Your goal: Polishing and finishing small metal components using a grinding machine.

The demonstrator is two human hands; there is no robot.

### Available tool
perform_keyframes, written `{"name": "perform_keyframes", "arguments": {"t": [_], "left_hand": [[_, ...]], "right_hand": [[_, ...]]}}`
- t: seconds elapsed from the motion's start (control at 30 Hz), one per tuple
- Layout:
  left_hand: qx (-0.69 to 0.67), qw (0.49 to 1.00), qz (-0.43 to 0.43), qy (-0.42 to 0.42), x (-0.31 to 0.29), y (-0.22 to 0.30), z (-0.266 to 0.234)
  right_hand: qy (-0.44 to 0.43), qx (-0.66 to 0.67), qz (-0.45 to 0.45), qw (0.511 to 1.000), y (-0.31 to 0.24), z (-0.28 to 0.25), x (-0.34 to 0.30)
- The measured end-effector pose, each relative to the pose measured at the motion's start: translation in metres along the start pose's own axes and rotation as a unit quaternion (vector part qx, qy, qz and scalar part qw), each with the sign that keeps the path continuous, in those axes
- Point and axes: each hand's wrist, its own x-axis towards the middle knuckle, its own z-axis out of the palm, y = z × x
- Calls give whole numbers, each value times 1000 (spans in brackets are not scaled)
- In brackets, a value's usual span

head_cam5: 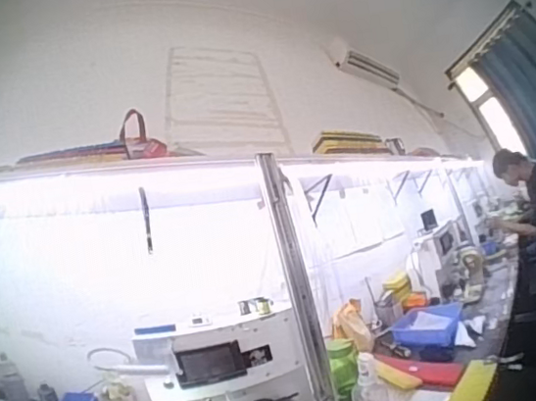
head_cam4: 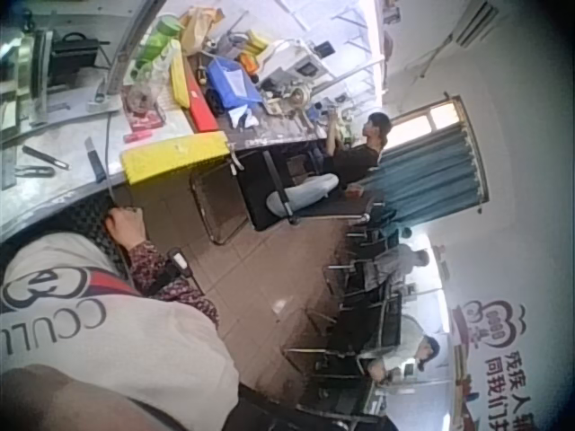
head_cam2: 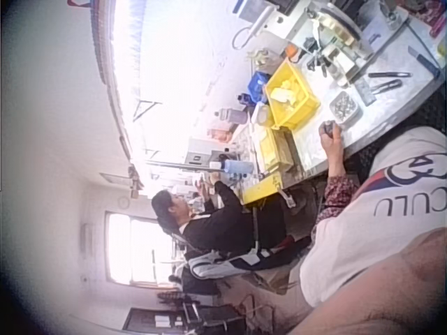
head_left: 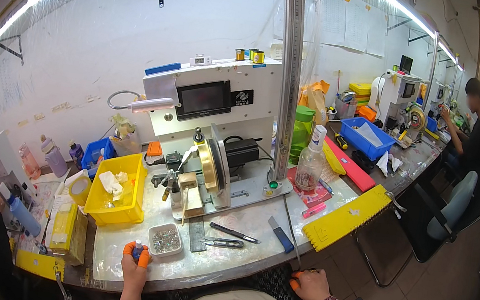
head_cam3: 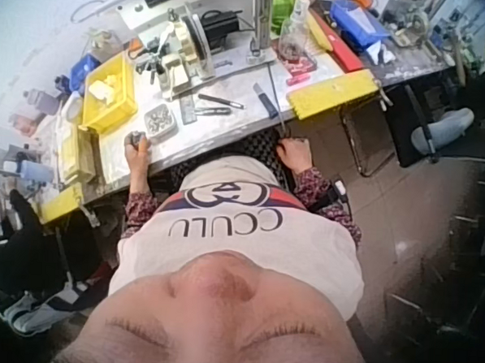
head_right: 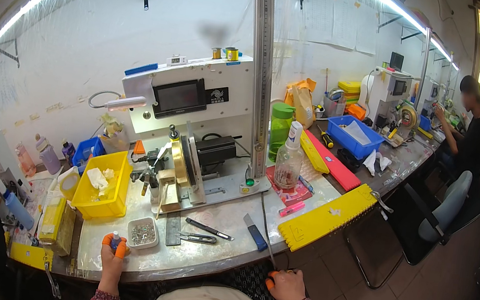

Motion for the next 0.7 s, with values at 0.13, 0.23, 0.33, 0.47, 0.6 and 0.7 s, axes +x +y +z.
{"name": "perform_keyframes", "arguments": {"t": [0.13,0.23,0.33,0.47,0.6,0.7], "left_hand": [[14,1000,-4,-16,2,-3,-4],[21,999,-8,-28,2,-2,-4],[11,1000,-9,-27,1,-4,-4],[-4,1000,-2,-12,1,-3,-2],[14,1000,-7,-25,2,-7,-5],[11,1000,-8,-21,2,-7,-4]], "right_hand": [[-9,-1,3,1000,1,2,0],[-14,-4,4,1000,0,0,0],[-16,-3,5,1000,2,2,0],[-21,-2,9,1000,0,0,1],[-17,2,7,1000,0,0,1],[-13,1,3,1000,2,2,1]]}}
